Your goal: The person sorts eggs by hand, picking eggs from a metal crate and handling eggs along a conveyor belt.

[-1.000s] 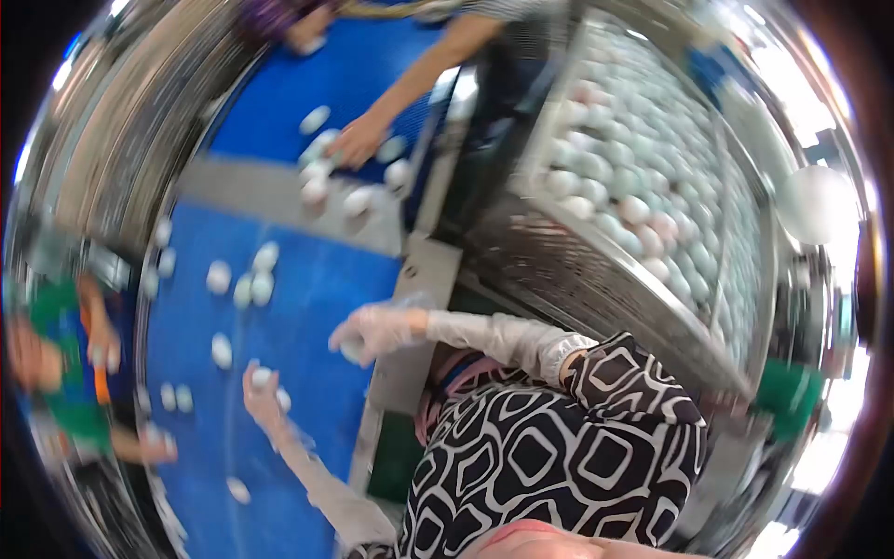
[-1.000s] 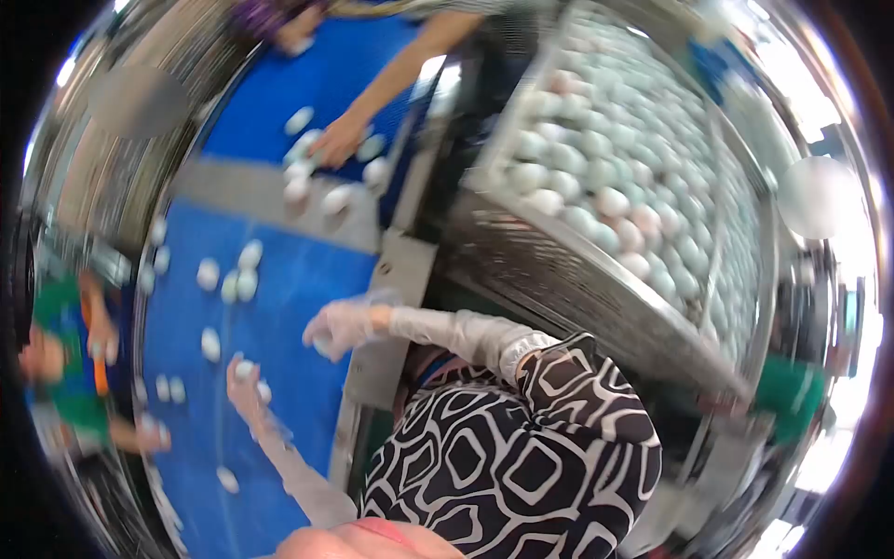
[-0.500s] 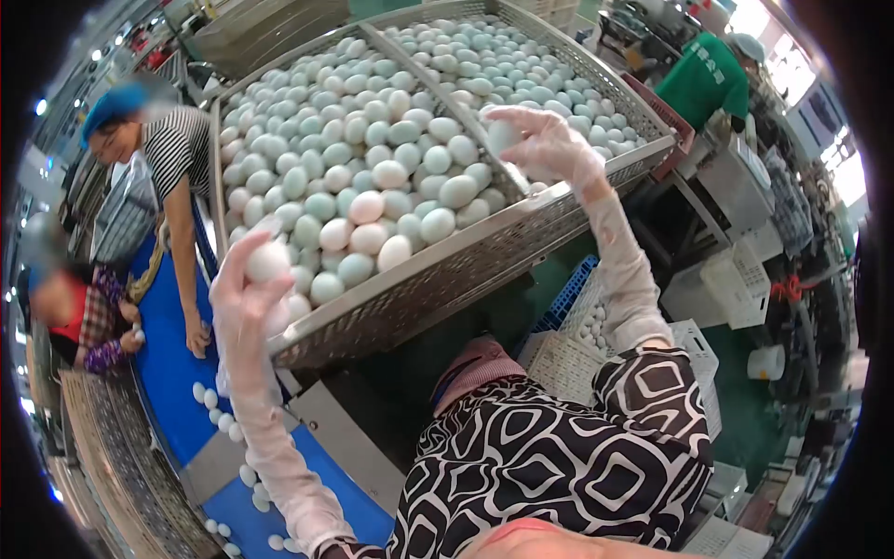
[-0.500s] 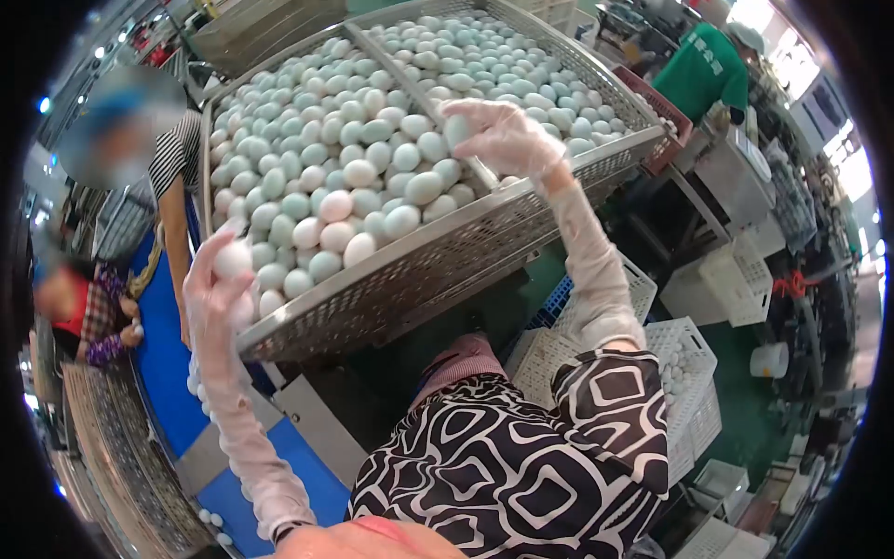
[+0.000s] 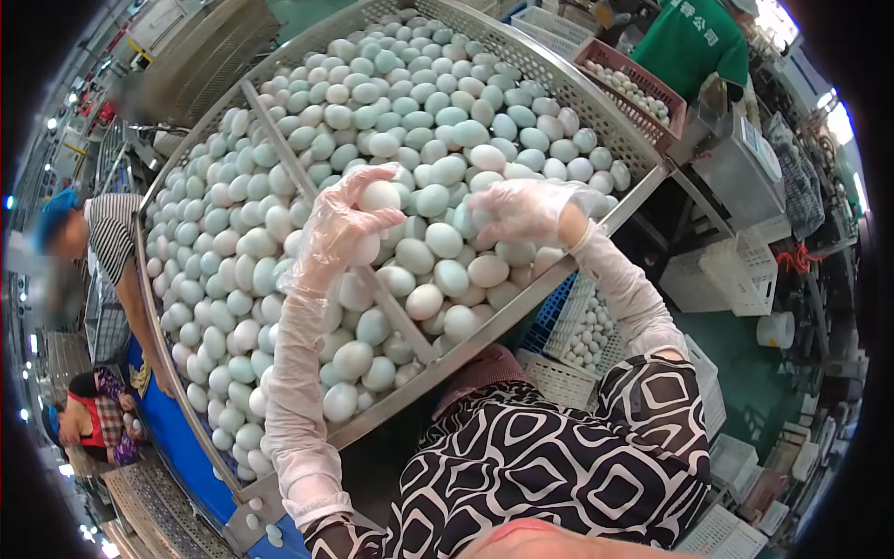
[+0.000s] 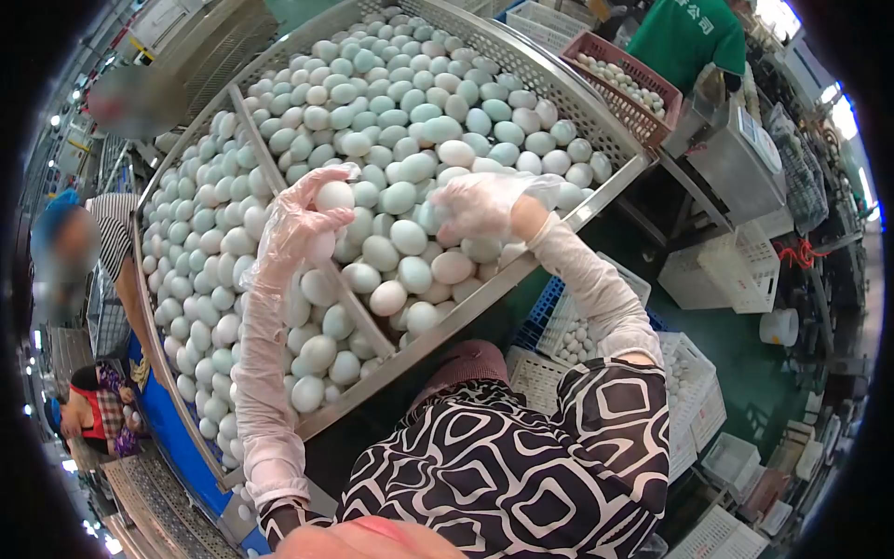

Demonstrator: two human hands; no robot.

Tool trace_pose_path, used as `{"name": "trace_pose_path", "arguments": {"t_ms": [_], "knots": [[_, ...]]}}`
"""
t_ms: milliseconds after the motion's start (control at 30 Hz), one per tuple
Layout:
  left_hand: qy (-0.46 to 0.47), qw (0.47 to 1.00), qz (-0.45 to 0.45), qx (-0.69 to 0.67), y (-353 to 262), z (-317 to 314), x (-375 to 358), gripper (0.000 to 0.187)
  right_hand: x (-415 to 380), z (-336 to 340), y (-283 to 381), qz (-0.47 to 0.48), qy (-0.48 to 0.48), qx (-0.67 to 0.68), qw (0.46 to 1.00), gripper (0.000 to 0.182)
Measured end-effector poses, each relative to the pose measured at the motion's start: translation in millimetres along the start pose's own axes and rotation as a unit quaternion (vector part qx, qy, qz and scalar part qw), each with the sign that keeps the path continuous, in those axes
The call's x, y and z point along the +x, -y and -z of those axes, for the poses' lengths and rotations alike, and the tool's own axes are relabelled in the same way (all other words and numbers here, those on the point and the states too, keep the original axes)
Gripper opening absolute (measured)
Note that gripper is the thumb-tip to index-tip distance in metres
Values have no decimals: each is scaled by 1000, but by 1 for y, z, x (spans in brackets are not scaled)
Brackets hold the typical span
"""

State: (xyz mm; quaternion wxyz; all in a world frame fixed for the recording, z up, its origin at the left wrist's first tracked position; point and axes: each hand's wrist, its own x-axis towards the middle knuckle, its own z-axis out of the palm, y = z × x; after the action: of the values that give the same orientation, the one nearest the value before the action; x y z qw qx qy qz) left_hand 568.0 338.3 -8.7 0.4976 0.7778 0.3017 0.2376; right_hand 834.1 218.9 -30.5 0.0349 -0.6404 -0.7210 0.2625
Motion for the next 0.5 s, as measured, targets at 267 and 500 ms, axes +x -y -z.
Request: {"name": "trace_pose_path", "arguments": {"t_ms": [267, 500], "knots": [[89, 991, 34, -90, 9, -77, 80, 48, -29, -10, -59, -28, -63, 44, 997, 37], [128, 961, -176, 169, 21, -155, 173, 50, -44, -20, -75, 69, -107, 78, 989, 45]]}}
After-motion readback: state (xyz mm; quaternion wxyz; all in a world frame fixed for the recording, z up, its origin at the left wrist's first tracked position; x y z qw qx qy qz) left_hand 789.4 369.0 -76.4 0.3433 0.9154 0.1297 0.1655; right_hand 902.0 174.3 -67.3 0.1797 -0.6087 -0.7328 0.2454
